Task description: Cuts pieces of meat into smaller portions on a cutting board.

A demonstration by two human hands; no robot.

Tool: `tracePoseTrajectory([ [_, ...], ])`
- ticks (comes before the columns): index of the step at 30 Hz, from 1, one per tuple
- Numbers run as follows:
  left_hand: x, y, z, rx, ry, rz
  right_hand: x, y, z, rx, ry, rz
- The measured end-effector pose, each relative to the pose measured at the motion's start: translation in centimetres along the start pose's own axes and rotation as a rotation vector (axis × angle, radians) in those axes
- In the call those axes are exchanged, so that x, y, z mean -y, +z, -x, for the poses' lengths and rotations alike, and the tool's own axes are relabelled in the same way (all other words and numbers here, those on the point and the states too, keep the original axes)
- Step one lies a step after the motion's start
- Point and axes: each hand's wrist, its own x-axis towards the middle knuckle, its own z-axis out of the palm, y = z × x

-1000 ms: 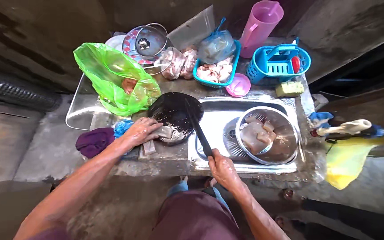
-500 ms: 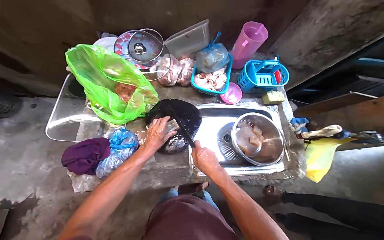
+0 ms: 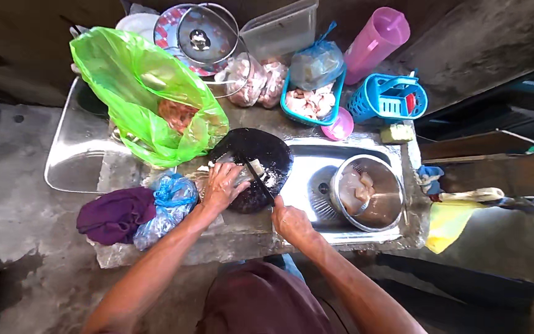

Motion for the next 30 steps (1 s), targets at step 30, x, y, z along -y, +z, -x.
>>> tracePoseTrajectory([
  [30,-2.9,0.3,0.5,0.003,-0.130,-0.127,-2.8,1.0,0.7,-0.115,-0.100,-0.086],
])
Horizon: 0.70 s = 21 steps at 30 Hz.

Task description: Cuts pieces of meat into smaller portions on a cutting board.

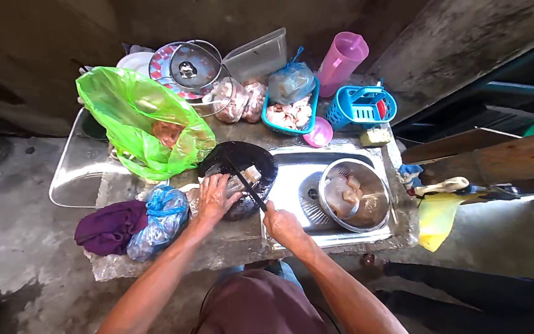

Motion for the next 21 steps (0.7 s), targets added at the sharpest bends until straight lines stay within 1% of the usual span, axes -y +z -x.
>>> tracePoseTrajectory([
  [4,0.5,0.6,0.1,-0.063,0.043,-0.007,0.5,0.1,-0.3,0.061,0.022,0.033],
  [9,0.9,1.1,0.3,-0.066,0.078,0.042,1.3,-0.6,-0.9,0.147,0.036,0.040],
  [13,1.0,1.2,0.2,-0.075,0.077,0.092,2.4,-0.8,-2.5,0.154,0.043,0.048],
  [17,0.9,1.4,0.4,-0.082,0.083,0.077,3.6,-1.3,-3.6,0.129,0.023,0.040],
  [19,0.6,1.2,0.4,-0.045,0.049,0.067,3.2,-1.2,-3.6,0.121,0.015,0.012],
  [21,0.1,-0.1,0.5,0.043,-0.016,0.060,2.2,-0.7,-3.1,0.091,0.001,0.006],
])
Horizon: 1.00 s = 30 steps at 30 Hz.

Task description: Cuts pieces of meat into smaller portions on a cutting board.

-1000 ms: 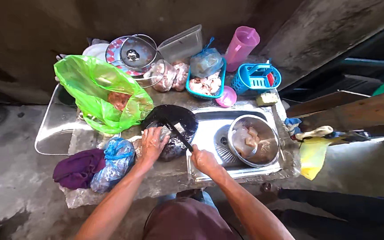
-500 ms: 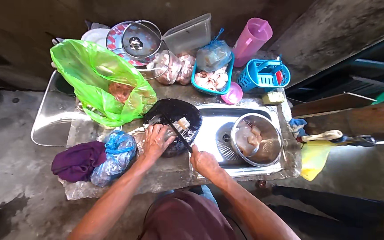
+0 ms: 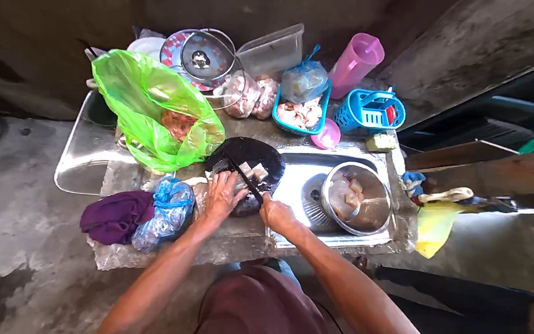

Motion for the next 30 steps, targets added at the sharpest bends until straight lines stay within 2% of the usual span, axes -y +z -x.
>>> tracePoseTrajectory([
  [2,-0.5,-1.7,0.9,0.080,-0.065,-0.046,-1.1,0.6,0.9,-0.031,0.001,-0.002],
  [5,0.3,-3.0,2.4,0.112,-0.125,-0.103,-1.0,0.9,2.5,-0.058,0.016,-0.024],
  [12,1.5,-2.1,2.8,0.003,-0.047,-0.069,1.9,2.0,3.4,-0.005,-0.039,0.030],
  [17,1.5,-2.1,2.7,0.034,-0.036,-0.034,3.0,2.2,2.7,0.067,0.032,0.116],
  [21,1.5,-2.4,2.2,0.116,-0.063,-0.019,3.4,2.1,2.1,0.080,0.018,0.080],
  [24,0.8,-2.4,2.2,0.156,-0.098,-0.026,1.9,2.0,1.3,0.135,-0.031,-0.170],
  [26,-0.2,-3.1,1.7,0.244,-0.148,-0.044,0.6,3.0,1.1,0.129,-0.059,-0.296],
  [30,-1.8,-4.5,0.6,0.403,-0.270,-0.002,-0.8,4.4,2.6,0.086,-0.051,-0.244],
])
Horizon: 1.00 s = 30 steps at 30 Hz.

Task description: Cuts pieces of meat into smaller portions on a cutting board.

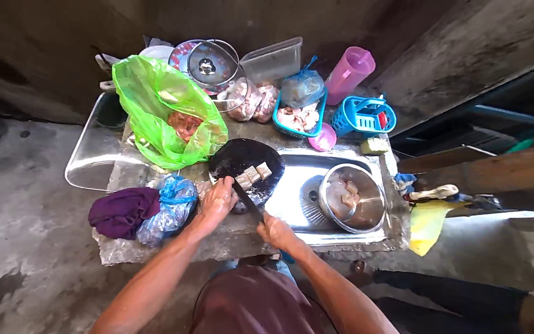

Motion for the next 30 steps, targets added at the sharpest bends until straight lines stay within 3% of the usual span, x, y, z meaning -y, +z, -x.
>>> tracePoseTrajectory([
  [1,0.2,0.1,0.0,-0.032,0.004,0.072,-0.3,0.1,0.4,-0.028,-0.002,0.030],
  [6,0.0,2.9,-0.8,-0.575,0.050,0.383,-3.4,-2.2,0.4,-0.284,0.074,-0.109],
  [8,-1.6,4.0,-1.7,-0.666,0.054,0.491,-5.2,-3.8,-1.3,-0.336,0.093,-0.246],
  [12,-4.9,5.5,-4.3,-0.639,0.047,0.525,-6.6,-5.6,-3.0,-0.165,-0.011,-0.532],
  [18,-6.6,6.6,-6.3,-0.634,0.085,0.086,-5.5,-4.9,-3.2,-0.087,-0.071,-0.299],
  [30,-5.9,7.2,-5.1,-0.760,0.084,0.032,-3.5,-0.6,-2.6,0.064,-0.157,-0.628],
])
